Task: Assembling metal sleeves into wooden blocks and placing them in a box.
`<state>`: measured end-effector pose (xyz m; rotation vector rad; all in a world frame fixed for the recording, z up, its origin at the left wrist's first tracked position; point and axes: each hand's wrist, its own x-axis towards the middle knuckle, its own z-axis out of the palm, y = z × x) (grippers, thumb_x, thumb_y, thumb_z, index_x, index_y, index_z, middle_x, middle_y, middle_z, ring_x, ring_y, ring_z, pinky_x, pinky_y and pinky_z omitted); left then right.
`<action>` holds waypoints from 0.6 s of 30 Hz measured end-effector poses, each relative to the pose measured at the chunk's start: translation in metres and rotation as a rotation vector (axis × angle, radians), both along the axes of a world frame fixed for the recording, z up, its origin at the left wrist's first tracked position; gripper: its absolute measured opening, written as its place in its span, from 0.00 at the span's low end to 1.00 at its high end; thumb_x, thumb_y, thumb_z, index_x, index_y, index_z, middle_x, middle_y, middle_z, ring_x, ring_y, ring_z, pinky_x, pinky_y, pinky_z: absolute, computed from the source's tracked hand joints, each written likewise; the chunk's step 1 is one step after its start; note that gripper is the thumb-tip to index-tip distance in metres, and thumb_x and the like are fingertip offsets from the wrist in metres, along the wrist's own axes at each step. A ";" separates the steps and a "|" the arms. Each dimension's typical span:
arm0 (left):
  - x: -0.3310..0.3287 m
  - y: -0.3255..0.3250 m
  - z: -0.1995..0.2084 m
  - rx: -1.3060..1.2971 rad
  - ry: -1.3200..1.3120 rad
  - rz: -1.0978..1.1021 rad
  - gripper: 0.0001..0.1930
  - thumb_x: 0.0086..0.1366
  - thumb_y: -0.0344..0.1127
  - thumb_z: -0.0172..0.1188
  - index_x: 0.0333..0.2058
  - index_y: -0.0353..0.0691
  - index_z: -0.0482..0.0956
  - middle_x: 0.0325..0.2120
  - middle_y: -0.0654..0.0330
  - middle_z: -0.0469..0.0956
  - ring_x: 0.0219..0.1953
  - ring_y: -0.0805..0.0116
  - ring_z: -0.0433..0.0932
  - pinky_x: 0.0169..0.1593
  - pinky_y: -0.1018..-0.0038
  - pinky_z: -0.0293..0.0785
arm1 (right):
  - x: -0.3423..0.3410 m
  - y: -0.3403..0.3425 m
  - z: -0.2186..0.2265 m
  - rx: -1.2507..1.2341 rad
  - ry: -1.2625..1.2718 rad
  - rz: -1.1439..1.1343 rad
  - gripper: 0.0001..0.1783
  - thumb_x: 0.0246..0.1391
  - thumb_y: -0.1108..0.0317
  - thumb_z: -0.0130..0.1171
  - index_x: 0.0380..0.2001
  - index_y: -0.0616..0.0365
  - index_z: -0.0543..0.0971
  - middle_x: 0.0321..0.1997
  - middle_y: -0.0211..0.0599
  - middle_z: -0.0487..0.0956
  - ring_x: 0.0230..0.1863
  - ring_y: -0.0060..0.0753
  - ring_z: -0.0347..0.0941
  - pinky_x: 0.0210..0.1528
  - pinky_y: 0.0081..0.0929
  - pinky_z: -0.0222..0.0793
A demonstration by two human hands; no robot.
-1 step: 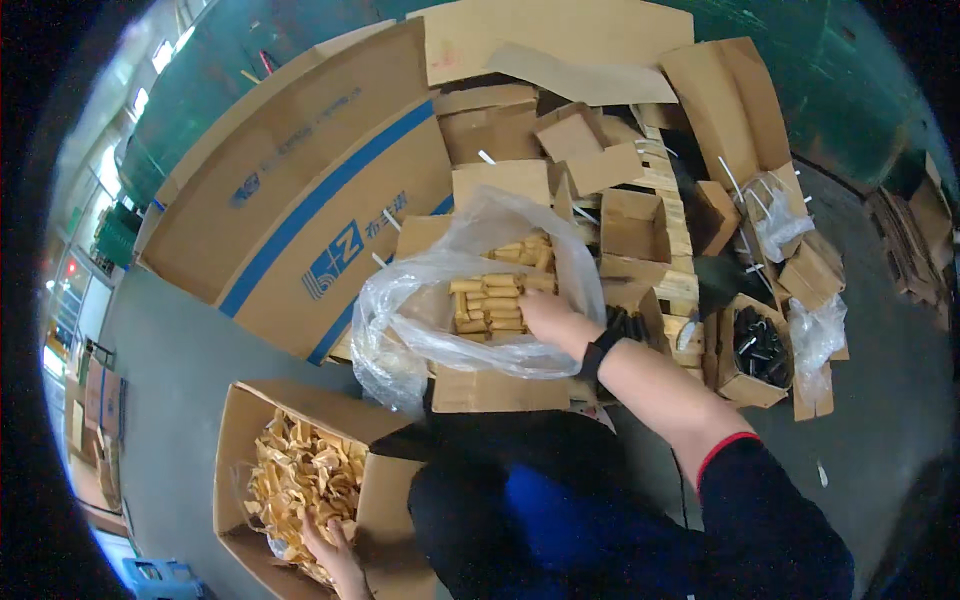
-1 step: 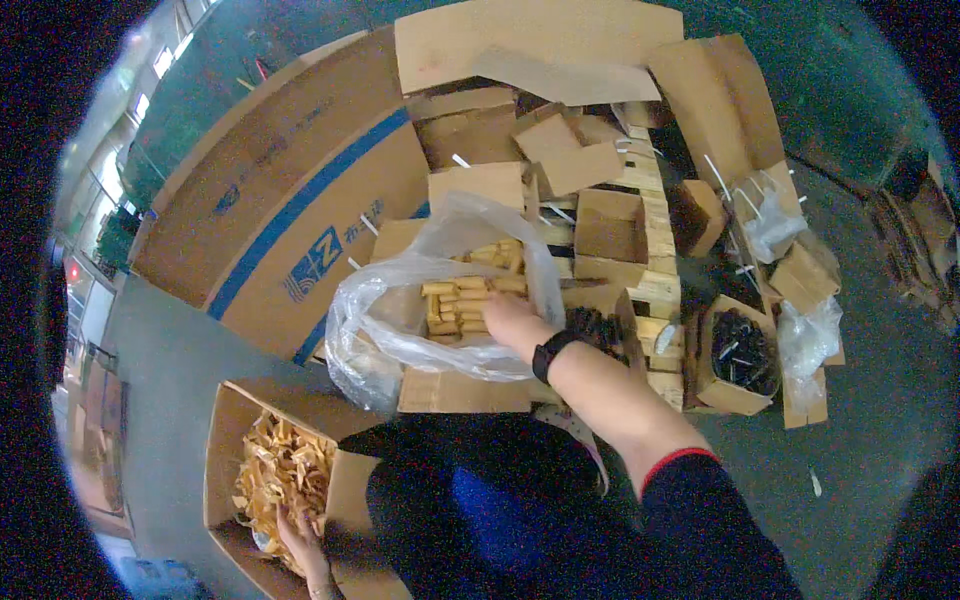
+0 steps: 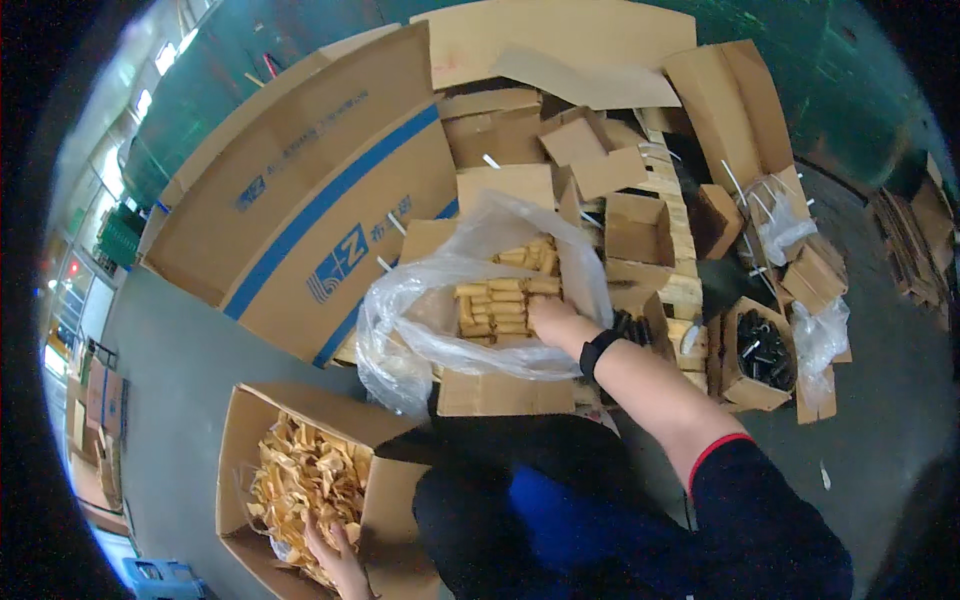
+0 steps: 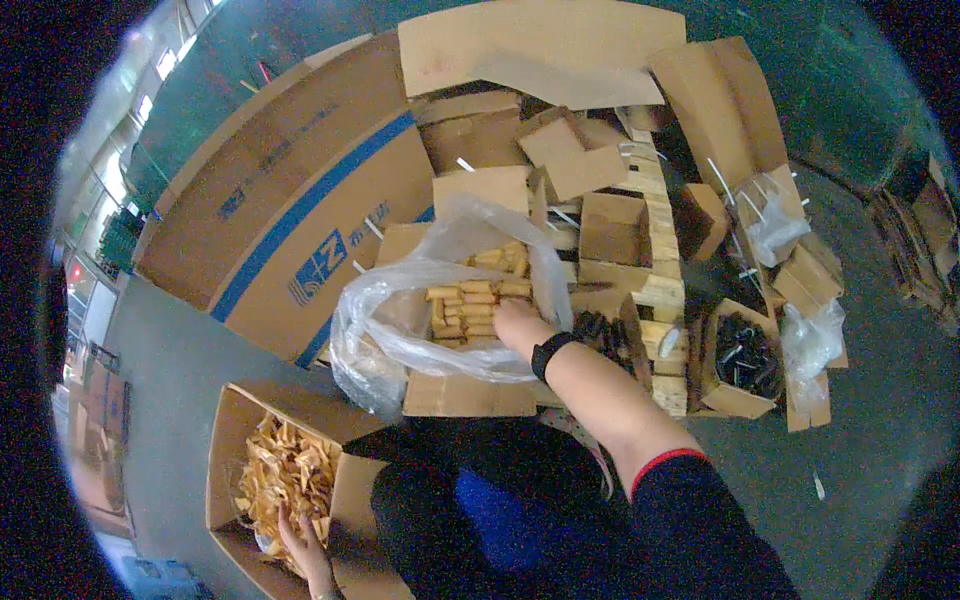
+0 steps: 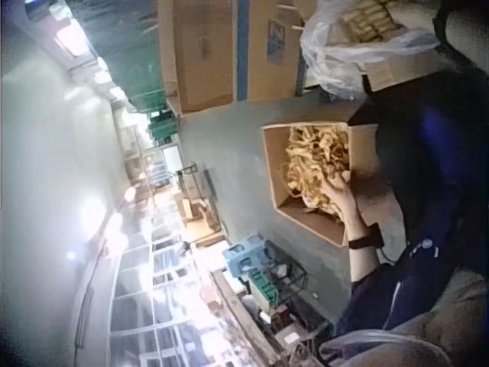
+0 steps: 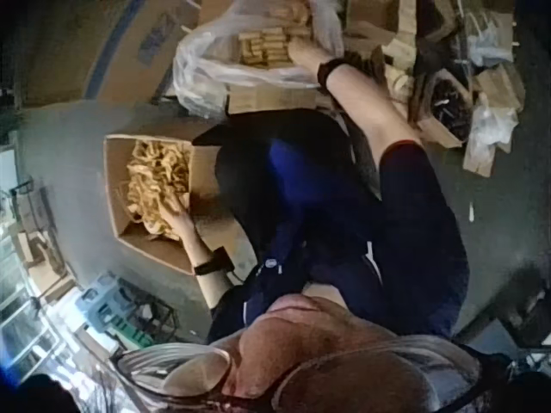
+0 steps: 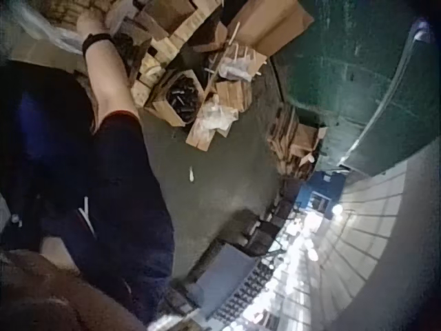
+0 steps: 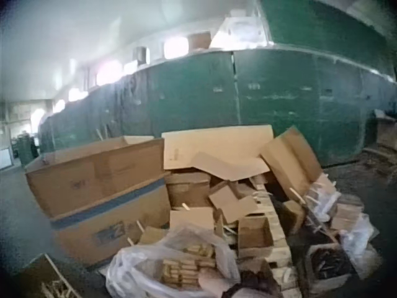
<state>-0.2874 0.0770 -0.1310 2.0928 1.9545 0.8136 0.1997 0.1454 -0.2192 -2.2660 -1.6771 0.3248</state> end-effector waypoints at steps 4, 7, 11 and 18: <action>0.022 -0.005 0.032 -0.085 -0.419 -0.112 0.18 0.58 0.27 0.47 0.49 0.35 0.61 0.46 0.53 0.64 0.49 0.62 0.63 0.51 0.71 0.58 | 0.006 0.012 -0.032 -0.184 -0.117 0.103 0.14 0.45 0.71 0.41 0.34 0.65 0.73 0.38 0.53 0.73 0.39 0.49 0.71 0.38 0.39 0.67; 0.049 -0.012 0.056 -0.093 -0.339 -0.297 0.16 0.53 0.23 0.50 0.42 0.33 0.66 0.42 0.55 0.68 0.46 0.64 0.66 0.51 0.72 0.59 | -0.013 0.004 0.002 -0.224 -0.097 0.046 0.15 0.46 0.71 0.40 0.33 0.69 0.72 0.36 0.51 0.74 0.38 0.48 0.72 0.37 0.40 0.68; 0.103 -0.015 0.096 -0.097 -0.313 -0.470 0.13 0.48 0.24 0.55 0.36 0.34 0.71 0.39 0.53 0.70 0.45 0.59 0.66 0.50 0.71 0.60 | -0.019 0.000 -0.014 -0.282 -0.157 0.063 0.13 0.44 0.73 0.43 0.31 0.65 0.76 0.36 0.49 0.74 0.38 0.47 0.72 0.37 0.39 0.69; 0.137 -0.037 0.111 -0.094 -0.338 -0.726 0.14 0.47 0.26 0.58 0.36 0.35 0.73 0.37 0.54 0.71 0.39 0.60 0.71 0.43 0.72 0.66 | -0.023 -0.024 0.042 -0.036 -0.032 0.034 0.11 0.42 0.71 0.50 0.31 0.65 0.75 0.32 0.51 0.75 0.34 0.47 0.72 0.35 0.35 0.68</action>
